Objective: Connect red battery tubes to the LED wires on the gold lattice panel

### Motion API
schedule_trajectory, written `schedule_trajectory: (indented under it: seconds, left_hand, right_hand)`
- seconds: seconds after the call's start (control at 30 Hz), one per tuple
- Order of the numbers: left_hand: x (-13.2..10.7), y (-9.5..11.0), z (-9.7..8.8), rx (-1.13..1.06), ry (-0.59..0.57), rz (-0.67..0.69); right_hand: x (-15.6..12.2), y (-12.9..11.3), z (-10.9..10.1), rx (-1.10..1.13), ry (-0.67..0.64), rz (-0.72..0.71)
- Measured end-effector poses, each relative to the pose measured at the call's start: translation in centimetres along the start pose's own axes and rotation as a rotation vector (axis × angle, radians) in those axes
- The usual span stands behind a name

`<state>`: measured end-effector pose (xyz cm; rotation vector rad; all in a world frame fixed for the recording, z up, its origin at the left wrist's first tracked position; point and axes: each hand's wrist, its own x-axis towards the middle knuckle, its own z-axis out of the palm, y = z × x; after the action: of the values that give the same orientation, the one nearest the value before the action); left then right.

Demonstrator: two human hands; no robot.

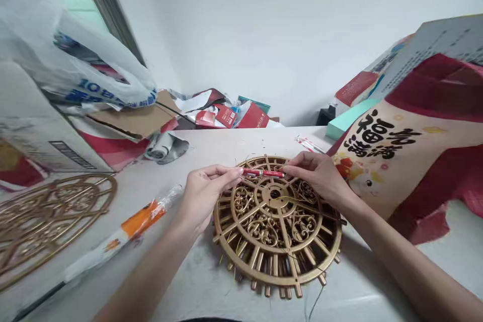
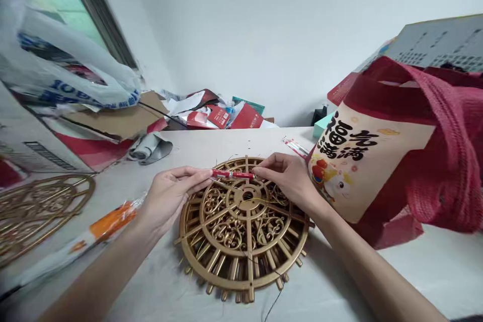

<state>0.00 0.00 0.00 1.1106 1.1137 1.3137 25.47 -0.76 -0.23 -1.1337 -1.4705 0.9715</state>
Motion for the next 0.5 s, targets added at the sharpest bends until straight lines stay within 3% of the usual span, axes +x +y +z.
schedule_trajectory:
  seconds: [0.27, 0.5]
  left_hand:
    - [-0.18, 0.04, -0.16, -0.040, 0.005, -0.022]
    - [-0.05, 0.15, 0.06, -0.055, 0.003, -0.032]
  right_hand:
    - [0.00, 0.58, -0.24, 0.063, -0.022, -0.039]
    - [-0.63, 0.06, -0.41, -0.171, 0.003, -0.099]
